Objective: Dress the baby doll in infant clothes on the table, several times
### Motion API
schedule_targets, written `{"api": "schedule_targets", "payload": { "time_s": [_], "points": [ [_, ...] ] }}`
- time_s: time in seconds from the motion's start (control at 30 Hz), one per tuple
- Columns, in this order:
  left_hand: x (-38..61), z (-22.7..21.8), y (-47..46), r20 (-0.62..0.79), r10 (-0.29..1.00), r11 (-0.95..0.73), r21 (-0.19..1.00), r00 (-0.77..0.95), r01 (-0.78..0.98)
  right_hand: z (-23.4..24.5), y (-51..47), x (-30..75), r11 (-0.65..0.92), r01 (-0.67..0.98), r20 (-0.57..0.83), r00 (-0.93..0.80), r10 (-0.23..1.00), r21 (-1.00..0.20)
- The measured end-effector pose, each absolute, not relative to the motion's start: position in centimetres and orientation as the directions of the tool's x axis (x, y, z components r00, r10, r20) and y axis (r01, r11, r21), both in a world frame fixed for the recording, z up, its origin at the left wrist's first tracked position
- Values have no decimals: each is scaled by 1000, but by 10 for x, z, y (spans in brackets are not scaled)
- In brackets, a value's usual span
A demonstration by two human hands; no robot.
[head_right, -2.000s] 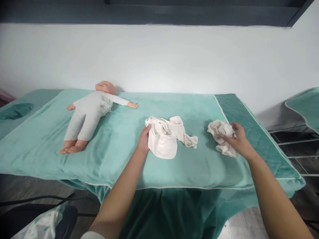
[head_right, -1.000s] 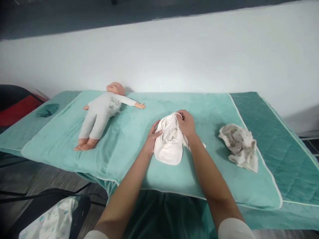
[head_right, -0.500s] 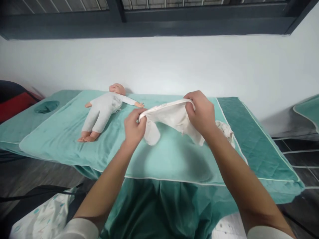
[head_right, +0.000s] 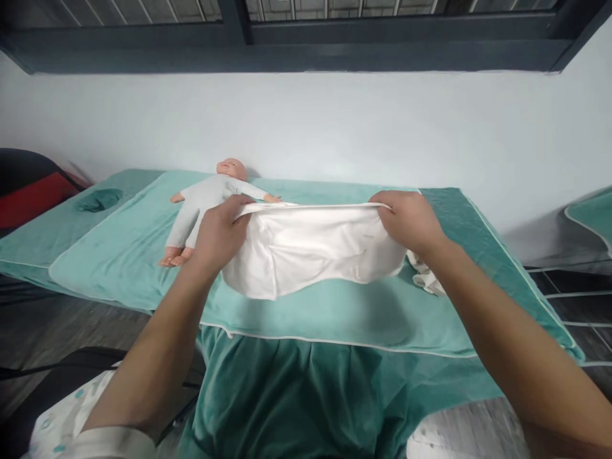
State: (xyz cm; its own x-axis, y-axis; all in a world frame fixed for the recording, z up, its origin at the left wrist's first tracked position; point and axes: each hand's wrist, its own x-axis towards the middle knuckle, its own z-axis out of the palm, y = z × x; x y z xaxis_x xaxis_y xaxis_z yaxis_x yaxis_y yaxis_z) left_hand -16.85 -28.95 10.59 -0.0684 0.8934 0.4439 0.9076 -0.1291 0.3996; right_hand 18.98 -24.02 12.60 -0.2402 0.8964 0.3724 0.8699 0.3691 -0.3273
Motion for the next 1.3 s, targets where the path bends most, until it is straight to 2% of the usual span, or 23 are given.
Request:
{"api": "schedule_targets", "payload": {
  "time_s": [0.1,0.2,0.23,0.3,0.4,0.47,0.5,0.6,0.73,0.87,1.07,1.17,1.3],
  "points": [
    [-178,103,-266,204,974,42,271,-100,962,117,-212,190,336,910,190,-295,936,-241],
    [-181,90,-233,65,988,129,159,-141,979,99,-189,178,234,966,93,-224,970,-115],
    [-179,82,-224,54,987,143,139,-151,980,91,-185,172,187,980,89,-180,980,-75],
    [-169,63,-214,122,975,172,113,-186,979,70,-183,156,137,991,116,-134,984,-11],
    [-143,24,-213,266,954,122,74,-138,990,29,-193,126,231,973,238,-222,946,-9],
    [-124,-5,-215,267,964,-36,107,6,994,0,-201,103,360,919,234,-319,918,-161],
    [-116,-18,-216,213,974,-118,155,84,981,-14,-204,92,388,883,199,-344,918,-263],
    [-101,-48,-210,125,988,-120,277,88,953,-48,-205,64,292,890,134,-261,956,-351],
    [-99,-61,-199,166,982,15,391,-87,920,-68,-191,45,68,926,96,-34,995,-371],
    [-97,-56,-201,191,964,94,401,-184,911,-65,-183,40,-58,925,124,112,986,-376],
    [-91,-47,-198,171,945,167,479,-278,862,-49,-189,47,-42,920,215,136,967,-390],
    [-89,-46,-187,156,945,168,522,-288,836,-46,-182,53,-4,932,242,98,965,-361],
    [-85,-46,-166,136,960,141,518,-244,844,-46,-159,63,-19,944,226,98,969,-330]
  ]
}}
